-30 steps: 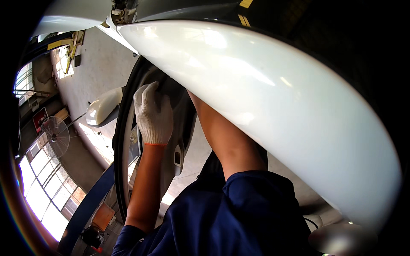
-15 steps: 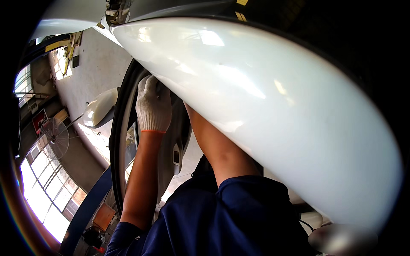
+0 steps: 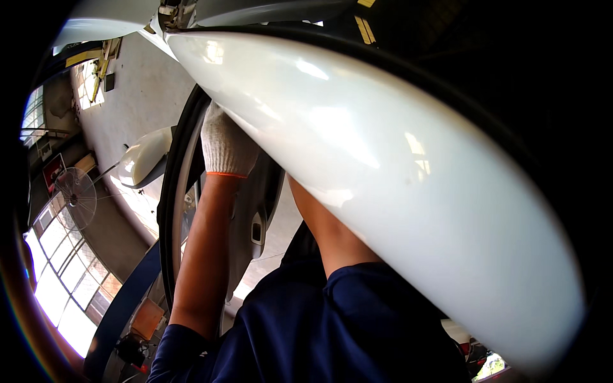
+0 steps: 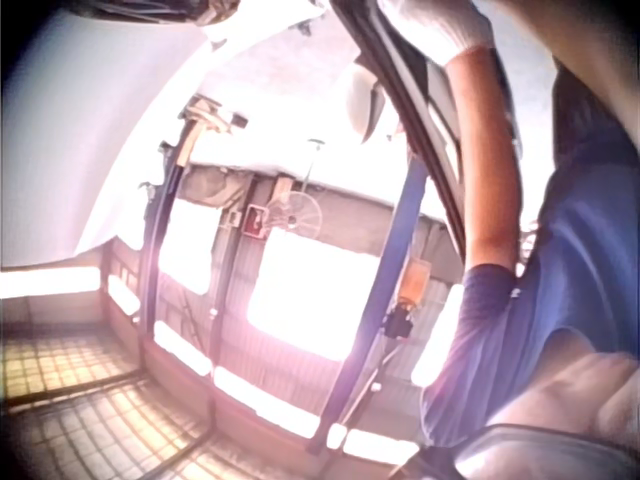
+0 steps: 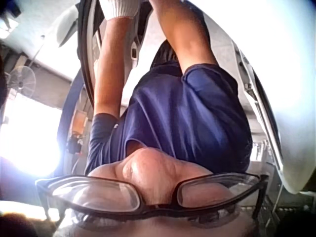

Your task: The person removes fasteners from the front bumper of a white car using a screwdriver and socket wrench, then detaches the bumper cover and places it on the floor. The person also removes a door seal strip from the driver's side door.

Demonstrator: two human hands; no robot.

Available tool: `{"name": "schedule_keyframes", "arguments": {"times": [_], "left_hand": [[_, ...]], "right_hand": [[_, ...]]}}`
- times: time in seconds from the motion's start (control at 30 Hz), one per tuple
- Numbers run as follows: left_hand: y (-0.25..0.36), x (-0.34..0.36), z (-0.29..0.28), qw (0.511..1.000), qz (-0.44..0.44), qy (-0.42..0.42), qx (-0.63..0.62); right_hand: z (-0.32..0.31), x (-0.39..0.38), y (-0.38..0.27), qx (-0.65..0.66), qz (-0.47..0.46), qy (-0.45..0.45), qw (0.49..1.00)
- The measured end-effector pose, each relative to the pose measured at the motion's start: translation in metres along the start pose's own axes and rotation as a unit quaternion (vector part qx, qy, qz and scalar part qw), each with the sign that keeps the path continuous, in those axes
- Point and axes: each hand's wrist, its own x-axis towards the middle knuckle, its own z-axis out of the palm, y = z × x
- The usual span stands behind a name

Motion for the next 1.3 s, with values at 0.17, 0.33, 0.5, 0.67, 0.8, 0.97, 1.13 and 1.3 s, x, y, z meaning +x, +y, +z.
{"name": "schedule_keyframes", "arguments": {"times": [0.17,0.33,0.5,0.67,0.8,0.97,1.13,1.3], "left_hand": [[0.002,-0.014,0.016,0.999,-0.035,0.010,-0.025],[-0.013,-0.046,0.030,0.978,-0.179,-0.015,-0.110],[-0.004,-0.039,0.025,0.973,-0.158,0.075,-0.148],[0.017,0.024,-0.009,0.985,-0.004,0.130,-0.112],[0.012,0.033,-0.010,0.999,-0.015,0.041,-0.001],[0.021,0.033,-0.026,0.975,-0.162,-0.108,0.102],[0.003,0.085,-0.006,0.890,-0.060,-0.412,0.186],[-0.030,0.087,0.036,0.917,-0.126,-0.372,0.065]], "right_hand": [[-0.001,0.001,-0.006,-0.017,0.001,-0.002,1.000],[-0.003,0.006,-0.004,-0.041,0.004,-0.006,0.999],[-0.003,0.009,-0.011,-0.088,0.001,-0.013,0.996],[-0.005,0.012,-0.023,-0.162,-0.015,-0.027,0.986],[0.002,0.014,-0.020,-0.242,-0.024,-0.044,0.969],[0.001,0.015,-0.028,-0.351,-0.051,-0.053,0.934],[0.015,0.016,-0.032,-0.499,-0.091,-0.064,0.859],[0.020,0.022,-0.035,-0.613,-0.120,-0.064,0.778]]}}
